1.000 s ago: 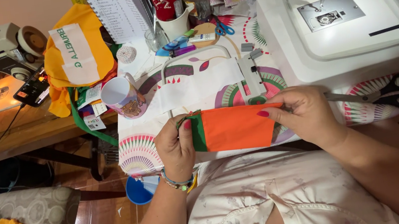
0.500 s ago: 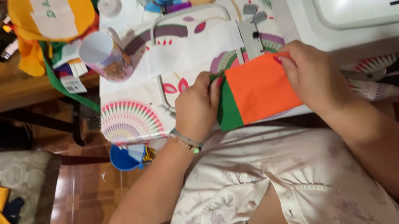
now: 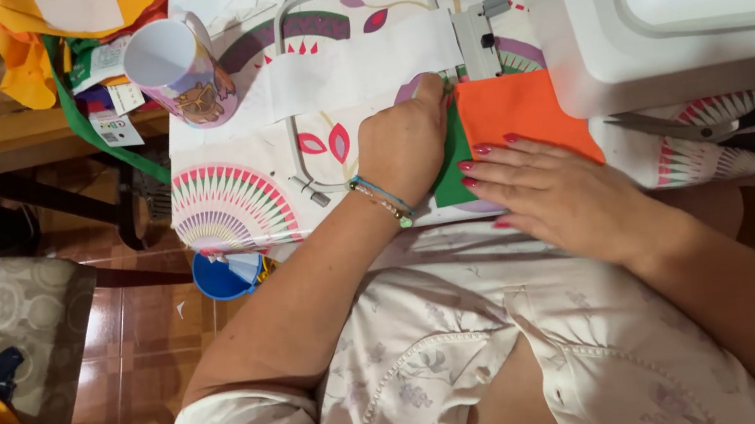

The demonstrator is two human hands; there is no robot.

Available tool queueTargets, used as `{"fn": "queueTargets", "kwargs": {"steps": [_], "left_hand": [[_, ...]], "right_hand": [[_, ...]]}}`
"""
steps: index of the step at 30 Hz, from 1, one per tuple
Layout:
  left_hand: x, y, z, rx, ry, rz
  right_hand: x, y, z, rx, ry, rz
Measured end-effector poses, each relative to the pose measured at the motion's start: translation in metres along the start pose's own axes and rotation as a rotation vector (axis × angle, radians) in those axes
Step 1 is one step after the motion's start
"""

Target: Trimming and folding fabric pieces at a sewing station to prepare them for assembly

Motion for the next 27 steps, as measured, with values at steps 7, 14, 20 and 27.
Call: {"fn": "queueTargets", "kwargs": {"steps": [7,14,20,27], "left_hand": [[-0.007,0.001,-0.008,-0.182,0.408,0.177],[0.023,0.049,-0.085,-0.686,0.291,-0.295],[-0.007,0.04,-0.098,-0.745,0.09,-0.174],[-0.008,0.04,-0.099,-0.717,0.052,-0.146]], "right_hand": [[-0.021,0.009,-0.028,-0.153,-0.291,-0.046],[-0.041,0.026,-0.042,-0.094,-0.356,-0.088],[-0.039,0.027,-0.047,-0.076,-0.337,-0.085],[-0.04,0.034,-0.065,-0.068,-0.322,-0.101]]}}
Point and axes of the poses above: each hand's wrist, its own z-axis towards the middle knuckle, its own x-axis out of the back of the hand, y = z × x, the point moved 5 cm from there along z, towards the middle knuckle, and after that the axes turned 3 degrees about -y, right-handed, at the moved point
